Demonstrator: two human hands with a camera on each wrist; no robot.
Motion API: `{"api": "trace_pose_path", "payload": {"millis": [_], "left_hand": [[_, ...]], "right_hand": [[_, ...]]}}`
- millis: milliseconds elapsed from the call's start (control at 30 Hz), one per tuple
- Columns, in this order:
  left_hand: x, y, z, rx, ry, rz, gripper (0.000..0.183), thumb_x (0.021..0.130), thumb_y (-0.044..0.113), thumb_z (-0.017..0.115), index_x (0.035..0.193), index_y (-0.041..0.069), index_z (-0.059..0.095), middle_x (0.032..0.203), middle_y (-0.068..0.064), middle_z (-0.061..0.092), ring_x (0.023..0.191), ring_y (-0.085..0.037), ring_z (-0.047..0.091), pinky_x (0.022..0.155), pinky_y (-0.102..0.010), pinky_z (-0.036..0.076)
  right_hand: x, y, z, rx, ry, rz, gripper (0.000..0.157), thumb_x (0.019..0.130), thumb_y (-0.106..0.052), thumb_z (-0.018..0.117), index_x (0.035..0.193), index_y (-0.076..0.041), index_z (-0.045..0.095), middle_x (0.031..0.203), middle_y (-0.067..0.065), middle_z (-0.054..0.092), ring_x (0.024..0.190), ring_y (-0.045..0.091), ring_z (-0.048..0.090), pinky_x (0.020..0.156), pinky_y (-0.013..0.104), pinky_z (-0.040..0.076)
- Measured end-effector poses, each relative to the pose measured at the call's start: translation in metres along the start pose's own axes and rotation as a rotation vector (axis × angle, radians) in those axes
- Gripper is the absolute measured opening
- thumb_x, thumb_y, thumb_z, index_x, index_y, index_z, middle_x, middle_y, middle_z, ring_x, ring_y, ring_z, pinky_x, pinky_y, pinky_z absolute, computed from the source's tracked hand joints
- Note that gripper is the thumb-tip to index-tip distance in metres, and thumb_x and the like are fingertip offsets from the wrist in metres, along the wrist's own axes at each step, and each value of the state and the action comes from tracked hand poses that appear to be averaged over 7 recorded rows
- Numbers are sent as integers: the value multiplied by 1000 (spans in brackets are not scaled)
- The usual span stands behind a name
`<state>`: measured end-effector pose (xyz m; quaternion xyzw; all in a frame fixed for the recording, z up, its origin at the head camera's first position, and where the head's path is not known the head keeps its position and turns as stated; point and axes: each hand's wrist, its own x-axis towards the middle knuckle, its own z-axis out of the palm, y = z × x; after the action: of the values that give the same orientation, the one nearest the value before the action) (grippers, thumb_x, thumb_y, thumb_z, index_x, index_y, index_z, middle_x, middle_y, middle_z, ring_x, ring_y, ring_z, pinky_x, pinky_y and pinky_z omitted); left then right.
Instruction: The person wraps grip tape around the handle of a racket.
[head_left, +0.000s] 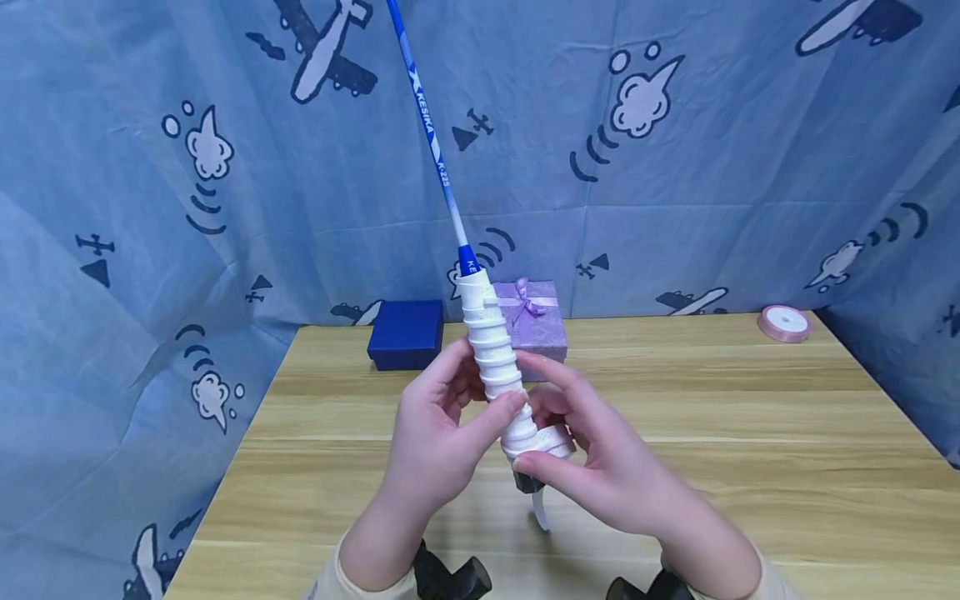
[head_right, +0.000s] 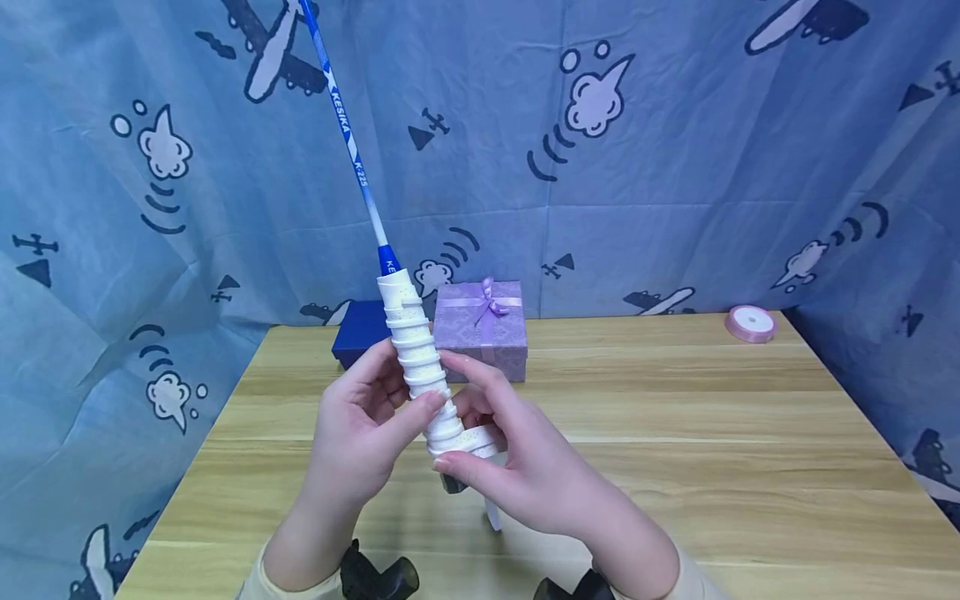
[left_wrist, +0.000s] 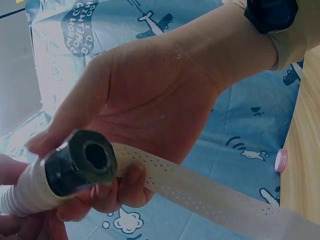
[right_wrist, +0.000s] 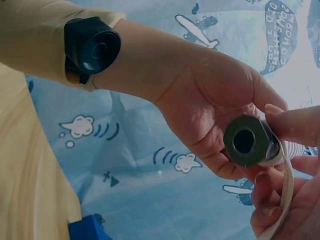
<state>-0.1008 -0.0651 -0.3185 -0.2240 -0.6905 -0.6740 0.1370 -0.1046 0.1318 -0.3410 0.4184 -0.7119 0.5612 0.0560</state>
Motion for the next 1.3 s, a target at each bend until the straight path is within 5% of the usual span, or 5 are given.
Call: {"api": "trace_pose_path", "payload": {"millis": [233,400,667,833,1300], "left_hand": [[0,0,-3,-88,-109,1,48,97,-1,62,144,-2,52,135,-18,61,108,-26,62,96,-28,58],[1,-4,-3,-27,-163,58,48,99,1,61,146,3,51,133,-13,57,107,-24,60,94,-28,57],[2,-4,1,162,-62,76,61,88,12,83,143,13,57,109,-2,59,86,-17,62,71,-27,59],[3,-4,1,133,-18,70,58,88,8,82,141,12,58,109,-2,65,85,-18,66,73,-30,61],[3,-3,-6,-67,-122,16,61,91,-5,70,148,0,50,129,-17,63,101,-24,60,90,-25,55]], "right_hand": [[-1,-2,-4,120,-75,1,83,91,18,65,160,-1,22,115,13,66,96,20,64,80,31,59],[0,-3,-4,114,-60,-11,86,89,19,65,160,1,20,117,14,66,97,20,63,81,30,58],[3,-5,-1,-59,40,-9,89,86,16,73,159,-4,26,110,7,66,89,15,60,66,25,51],[5,-4,0,-120,70,15,92,84,12,77,159,-9,29,111,4,67,92,14,61,74,24,54],[4,-4,-9,90,-33,-32,87,87,21,67,160,1,23,118,13,66,102,20,66,89,28,58]]}}
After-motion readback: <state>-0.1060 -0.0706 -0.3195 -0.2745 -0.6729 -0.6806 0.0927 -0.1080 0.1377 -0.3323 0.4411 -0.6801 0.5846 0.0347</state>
